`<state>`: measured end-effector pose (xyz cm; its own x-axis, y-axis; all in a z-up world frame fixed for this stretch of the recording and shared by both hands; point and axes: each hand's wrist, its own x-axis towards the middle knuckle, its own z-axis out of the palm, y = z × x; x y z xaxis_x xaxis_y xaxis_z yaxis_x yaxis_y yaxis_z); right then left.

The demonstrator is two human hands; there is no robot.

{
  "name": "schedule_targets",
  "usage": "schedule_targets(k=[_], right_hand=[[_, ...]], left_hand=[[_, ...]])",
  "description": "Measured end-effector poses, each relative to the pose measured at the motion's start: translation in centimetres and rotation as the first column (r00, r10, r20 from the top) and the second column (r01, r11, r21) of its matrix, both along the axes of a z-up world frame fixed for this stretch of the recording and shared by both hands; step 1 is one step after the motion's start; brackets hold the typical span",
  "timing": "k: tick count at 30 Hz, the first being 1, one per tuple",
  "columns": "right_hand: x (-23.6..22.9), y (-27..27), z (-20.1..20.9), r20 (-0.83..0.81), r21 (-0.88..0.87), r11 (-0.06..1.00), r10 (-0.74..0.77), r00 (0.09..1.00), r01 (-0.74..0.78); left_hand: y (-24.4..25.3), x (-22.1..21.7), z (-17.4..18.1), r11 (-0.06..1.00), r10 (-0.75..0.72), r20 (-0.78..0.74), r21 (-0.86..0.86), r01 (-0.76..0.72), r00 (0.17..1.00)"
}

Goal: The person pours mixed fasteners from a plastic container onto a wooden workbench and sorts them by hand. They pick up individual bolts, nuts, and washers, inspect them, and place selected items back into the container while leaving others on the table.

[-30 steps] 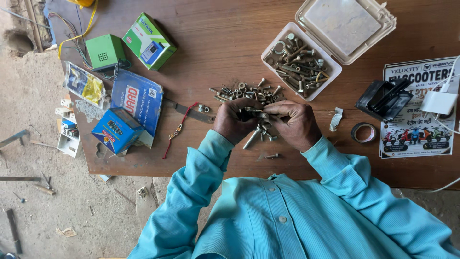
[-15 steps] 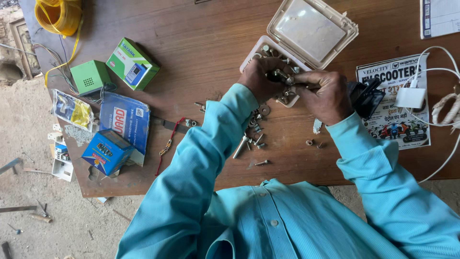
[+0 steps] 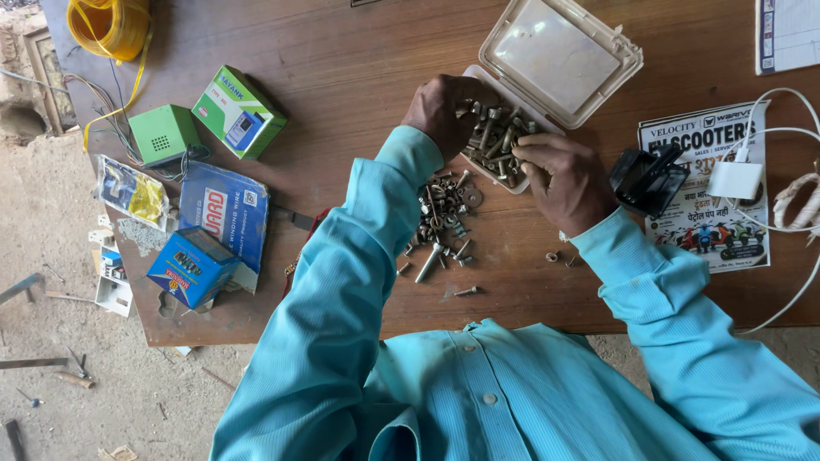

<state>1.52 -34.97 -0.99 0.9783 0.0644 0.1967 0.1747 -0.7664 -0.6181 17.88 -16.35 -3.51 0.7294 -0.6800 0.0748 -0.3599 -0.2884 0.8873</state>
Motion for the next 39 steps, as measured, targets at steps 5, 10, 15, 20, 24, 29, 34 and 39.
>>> schedule_targets(k=[5,10,15,20,24,29,34,39], right_hand=[[0.1,0.0,0.5,0.273,-0.016,0.99,0.14,0.952,-0.141],[1.1,-0.4,1.2,0.195,-0.034,0.989,0.145,0.97,-0.142],[0.6,-1.5,3.2,-0.011,0.003,1.0,0.024,1.0,-0.024],[0.3,0.0,3.1,-0.022,0.204,0.977,-0.052,0.998,0.055],[1.1,1.8,1.6,0.077,0.072,0.997,-0.036,0.996,0.03],[1.6,1.7,0.2,0.099,-0.092,0.995,0.034,0.994,-0.025],[0.2,-1.2,-0.3,0.07,-0.39,0.92,-0.01,0.998,0.036],[-0.5,-2.8,-1.6,0.009,-0.542,0.84,-0.013,1.0,0.016]], left_hand=[[1.3,-0.6,0.9,0.986,0.16,-0.086,-0.023,-0.162,0.983],[3.9,-2.7,2.7,0.969,0.24,-0.048,-0.047,-0.242,0.97],[8.2,-7.4,4.3,0.94,0.34,-0.021,-0.007,-0.341,0.94],[11.9,-11.2,3.3,0.885,0.465,-0.033,0.021,-0.464,0.885],[15.1,-12.8,1.8,0.83,0.555,0.025,0.053,-0.555,0.832],[19.6,-15.2,1.0,0.765,0.615,0.112,0.154,-0.625,0.78],[21.7,-18.7,1.5,0.73,0.585,0.082,0.382,-0.567,0.807],[20.8,-20.6,1.1,0.769,0.51,0.037,0.428,-0.475,0.859]])
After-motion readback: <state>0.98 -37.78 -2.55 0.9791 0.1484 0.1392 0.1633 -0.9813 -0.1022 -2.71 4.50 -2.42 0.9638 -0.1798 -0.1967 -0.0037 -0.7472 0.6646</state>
